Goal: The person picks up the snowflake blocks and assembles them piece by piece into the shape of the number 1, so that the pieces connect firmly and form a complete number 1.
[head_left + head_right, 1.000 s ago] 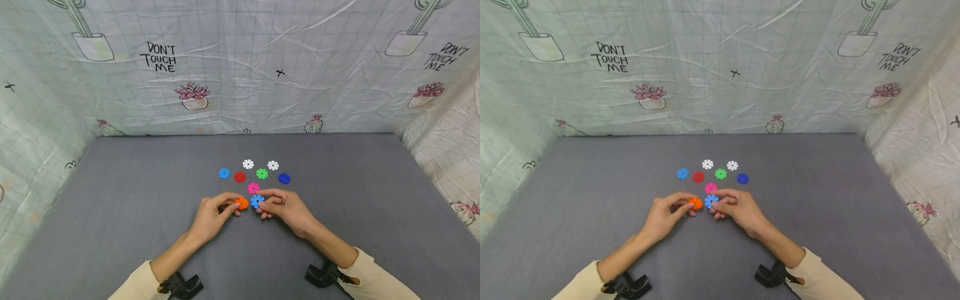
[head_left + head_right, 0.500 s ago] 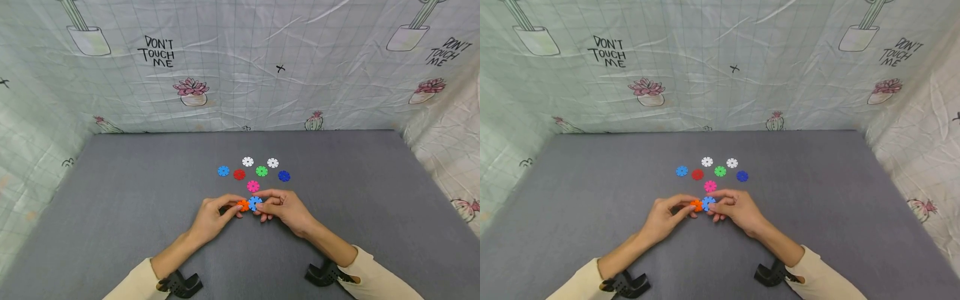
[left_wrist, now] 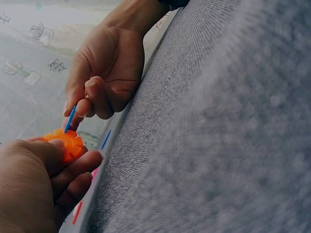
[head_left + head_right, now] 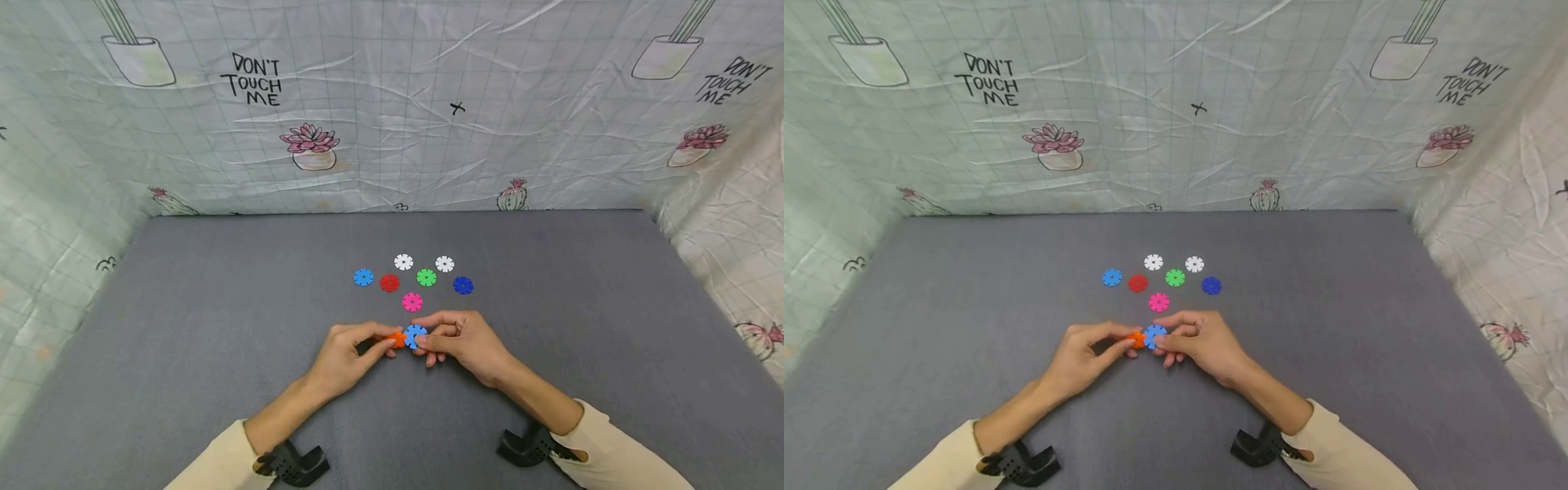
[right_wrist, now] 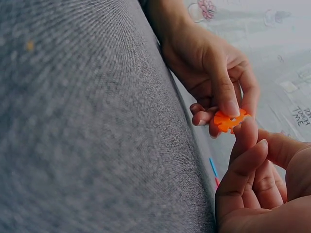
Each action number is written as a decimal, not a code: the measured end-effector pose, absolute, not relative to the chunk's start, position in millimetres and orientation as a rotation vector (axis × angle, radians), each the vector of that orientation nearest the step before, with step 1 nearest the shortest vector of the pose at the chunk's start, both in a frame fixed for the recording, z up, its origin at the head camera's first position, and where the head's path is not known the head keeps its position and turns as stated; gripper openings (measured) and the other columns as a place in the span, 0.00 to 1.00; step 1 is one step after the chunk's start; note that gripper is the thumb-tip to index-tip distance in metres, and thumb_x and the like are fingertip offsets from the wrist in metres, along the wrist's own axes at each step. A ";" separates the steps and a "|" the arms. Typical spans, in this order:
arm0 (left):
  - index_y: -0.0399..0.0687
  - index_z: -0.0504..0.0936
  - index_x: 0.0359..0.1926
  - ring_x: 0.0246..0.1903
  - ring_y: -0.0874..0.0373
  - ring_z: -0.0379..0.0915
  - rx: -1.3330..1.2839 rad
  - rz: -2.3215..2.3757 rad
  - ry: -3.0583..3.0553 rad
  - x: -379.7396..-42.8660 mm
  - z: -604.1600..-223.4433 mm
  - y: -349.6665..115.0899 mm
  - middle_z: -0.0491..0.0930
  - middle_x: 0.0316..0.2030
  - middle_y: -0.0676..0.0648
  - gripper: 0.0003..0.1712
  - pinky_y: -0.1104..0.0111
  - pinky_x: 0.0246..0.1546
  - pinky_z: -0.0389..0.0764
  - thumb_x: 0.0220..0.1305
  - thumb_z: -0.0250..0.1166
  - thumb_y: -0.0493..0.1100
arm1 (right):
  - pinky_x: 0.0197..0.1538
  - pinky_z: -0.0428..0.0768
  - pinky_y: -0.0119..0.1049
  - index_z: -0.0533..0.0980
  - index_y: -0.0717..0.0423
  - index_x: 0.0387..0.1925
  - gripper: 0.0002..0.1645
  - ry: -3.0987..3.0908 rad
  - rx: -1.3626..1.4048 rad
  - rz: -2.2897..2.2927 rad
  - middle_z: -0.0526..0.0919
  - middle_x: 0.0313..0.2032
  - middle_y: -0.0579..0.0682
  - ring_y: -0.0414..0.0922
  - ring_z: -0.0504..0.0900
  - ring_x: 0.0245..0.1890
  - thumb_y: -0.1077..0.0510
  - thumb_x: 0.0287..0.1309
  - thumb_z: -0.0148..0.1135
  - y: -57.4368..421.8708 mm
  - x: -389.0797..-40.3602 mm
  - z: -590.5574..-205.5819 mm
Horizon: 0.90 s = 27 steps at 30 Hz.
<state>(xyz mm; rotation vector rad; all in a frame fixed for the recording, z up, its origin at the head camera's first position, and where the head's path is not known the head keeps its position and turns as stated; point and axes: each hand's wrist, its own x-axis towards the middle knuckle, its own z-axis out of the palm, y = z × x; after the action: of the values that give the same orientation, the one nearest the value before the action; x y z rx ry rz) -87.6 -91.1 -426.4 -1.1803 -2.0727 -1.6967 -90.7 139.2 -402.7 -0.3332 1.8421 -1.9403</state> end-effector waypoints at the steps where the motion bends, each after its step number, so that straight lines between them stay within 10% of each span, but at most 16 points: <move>1: 0.31 0.82 0.43 0.27 0.56 0.83 -1.190 -1.700 -2.062 -87.9 -426.3 -91.2 0.84 0.37 0.38 0.12 0.69 0.31 0.82 0.56 0.64 0.22 | 0.27 0.75 0.29 0.76 0.70 0.52 0.23 1.842 -0.337 -1.941 0.85 0.28 0.58 0.44 0.82 0.22 0.63 0.57 0.67 138.9 -90.4 -402.6; 27: 0.30 0.82 0.41 0.27 0.53 0.83 -1.260 -1.680 -2.024 -87.5 -424.2 -90.9 0.84 0.35 0.37 0.14 0.69 0.30 0.82 0.52 0.65 0.19 | 0.27 0.75 0.28 0.73 0.73 0.53 0.25 1.773 -0.328 -1.921 0.85 0.28 0.55 0.42 0.81 0.22 0.63 0.57 0.67 138.0 -88.5 -401.8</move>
<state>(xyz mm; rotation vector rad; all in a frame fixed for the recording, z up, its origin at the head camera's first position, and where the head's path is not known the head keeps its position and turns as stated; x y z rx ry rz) -87.5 -90.9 -424.2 -1.2597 -2.0237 -1.6803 -88.5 138.0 -401.8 -0.3285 1.7733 -1.9212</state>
